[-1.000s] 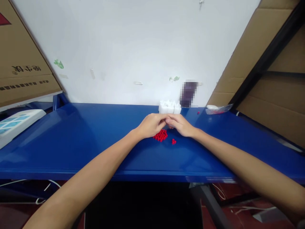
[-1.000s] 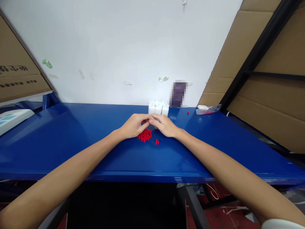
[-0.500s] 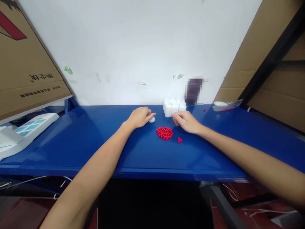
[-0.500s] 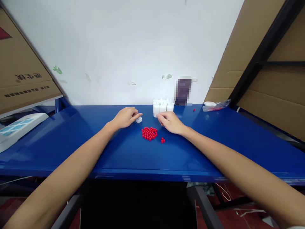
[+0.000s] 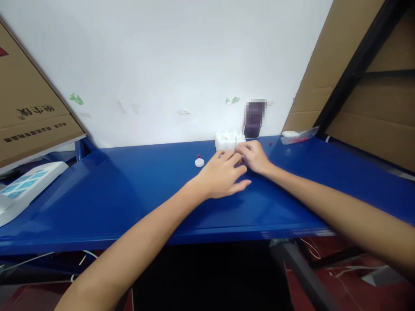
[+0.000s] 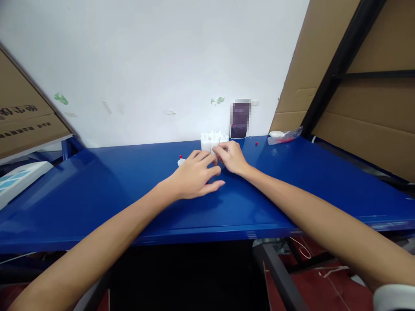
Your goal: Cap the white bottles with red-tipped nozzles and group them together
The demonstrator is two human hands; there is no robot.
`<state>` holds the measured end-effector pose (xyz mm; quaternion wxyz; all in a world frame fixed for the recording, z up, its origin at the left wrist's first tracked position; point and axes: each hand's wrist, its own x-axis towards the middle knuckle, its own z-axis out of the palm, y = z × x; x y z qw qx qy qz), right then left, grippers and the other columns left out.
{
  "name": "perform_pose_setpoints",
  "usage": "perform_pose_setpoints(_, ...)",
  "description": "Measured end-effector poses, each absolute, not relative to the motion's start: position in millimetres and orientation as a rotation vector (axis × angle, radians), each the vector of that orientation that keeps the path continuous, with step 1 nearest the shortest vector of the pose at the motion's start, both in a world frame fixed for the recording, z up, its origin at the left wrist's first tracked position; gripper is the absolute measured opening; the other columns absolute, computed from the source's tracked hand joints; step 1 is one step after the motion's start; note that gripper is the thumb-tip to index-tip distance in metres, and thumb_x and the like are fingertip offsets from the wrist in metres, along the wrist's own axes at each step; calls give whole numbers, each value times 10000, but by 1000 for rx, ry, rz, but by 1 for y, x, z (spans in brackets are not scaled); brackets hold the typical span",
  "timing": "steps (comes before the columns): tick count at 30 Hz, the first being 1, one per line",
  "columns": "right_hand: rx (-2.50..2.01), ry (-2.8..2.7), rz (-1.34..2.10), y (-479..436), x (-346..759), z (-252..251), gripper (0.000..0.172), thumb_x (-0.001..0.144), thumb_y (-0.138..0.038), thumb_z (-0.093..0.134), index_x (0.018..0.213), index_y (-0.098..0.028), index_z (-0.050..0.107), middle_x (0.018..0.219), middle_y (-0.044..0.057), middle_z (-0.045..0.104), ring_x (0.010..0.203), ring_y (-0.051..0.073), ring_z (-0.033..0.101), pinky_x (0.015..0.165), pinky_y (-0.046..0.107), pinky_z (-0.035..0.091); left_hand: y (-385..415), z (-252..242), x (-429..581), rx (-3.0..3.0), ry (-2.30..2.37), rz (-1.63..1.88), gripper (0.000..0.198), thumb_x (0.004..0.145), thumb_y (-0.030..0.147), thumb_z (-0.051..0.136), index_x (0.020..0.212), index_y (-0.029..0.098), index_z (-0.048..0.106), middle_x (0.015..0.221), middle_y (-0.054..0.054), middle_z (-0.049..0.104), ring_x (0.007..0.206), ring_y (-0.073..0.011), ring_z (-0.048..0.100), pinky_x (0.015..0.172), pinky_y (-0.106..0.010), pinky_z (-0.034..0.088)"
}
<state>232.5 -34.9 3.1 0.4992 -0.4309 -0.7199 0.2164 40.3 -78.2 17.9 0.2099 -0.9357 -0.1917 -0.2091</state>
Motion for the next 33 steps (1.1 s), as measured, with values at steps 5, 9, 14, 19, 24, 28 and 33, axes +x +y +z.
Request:
perform_pose_setpoints(5, -1066, -1845, 482, -34, 228, 2, 416, 830, -438, 539, 496, -222, 415, 502, -32, 359, 552, 123, 354, 562, 308, 274, -76, 7, 48, -2570, -447, -429, 466, 1026, 533, 514, 991, 141, 764, 1044, -174, 695, 1135, -347, 595, 913, -444, 438)
perform_pose_setpoints(9, -1057, -1900, 505, -34, 226, 1, 384, 826, -422, 523, 513, -210, 454, 519, -33, 375, 569, 125, 371, 579, 308, 292, -72, 9, 47, -2569, -383, -341, 467, 1042, 509, 496, 996, 139, 776, 1005, -158, 703, 1102, -327, 592, 904, -435, 435)
perform_pose_setpoints(14, -1073, -1871, 549, -34, 227, 2, 331, 832, -401, 535, 576, -192, 555, 573, -12, 504, 623, 147, 475, 627, 306, 361, -76, 7, 49, -2589, -385, -304, 481, 1052, 510, 479, 983, 151, 791, 1019, -154, 694, 1083, -310, 577, 937, -445, 412)
perform_pose_setpoints(19, -1071, -1886, 554, -33, 227, 2, 303, 830, -382, 540, 611, -184, 607, 611, 5, 575, 651, 162, 521, 655, 313, 388, -78, 7, 50, -2624, -397, -266, 482, 1071, 489, 452, 992, 159, 793, 1019, -144, 689, 1065, -296, 576, 912, -425, 401)
perform_pose_setpoints(24, -1049, -1842, 600, -32, 226, 2, 246, 834, -407, 603, 732, -187, 645, 609, -16, 580, 611, 154, 510, 641, 306, 397, -80, 6, 50, -2642, -407, -243, 447, 1081, 434, 448, 980, 160, 786, 1005, -135, 687, 1035, -286, 583, 878, -416, 401)
perform_pose_setpoints(28, -1025, -1790, 676, -34, 226, 1, 317, 932, -430, 485, 805, -196, 658, 581, -16, 557, 591, 160, 516, 634, 301, 417, -78, 4, 48, -2653, -336, -315, 439, 1081, 420, 458, 932, 150, 770, 989, -124, 688, 996, -269, 590, 860, -403, 417)
perform_pose_setpoints(33, -1016, -1770, 676, -34, 226, 0, 345, 964, -443, 435, 848, -200, 651, 621, -1, 580, 615, 174, 554, 649, 305, 443, -64, 14, 35, -2728, -426, -645, 427, 1096, 365, 420, 896, 134, 718, 890, -92, 670, 896, -216, 581, 824, -352, 453)
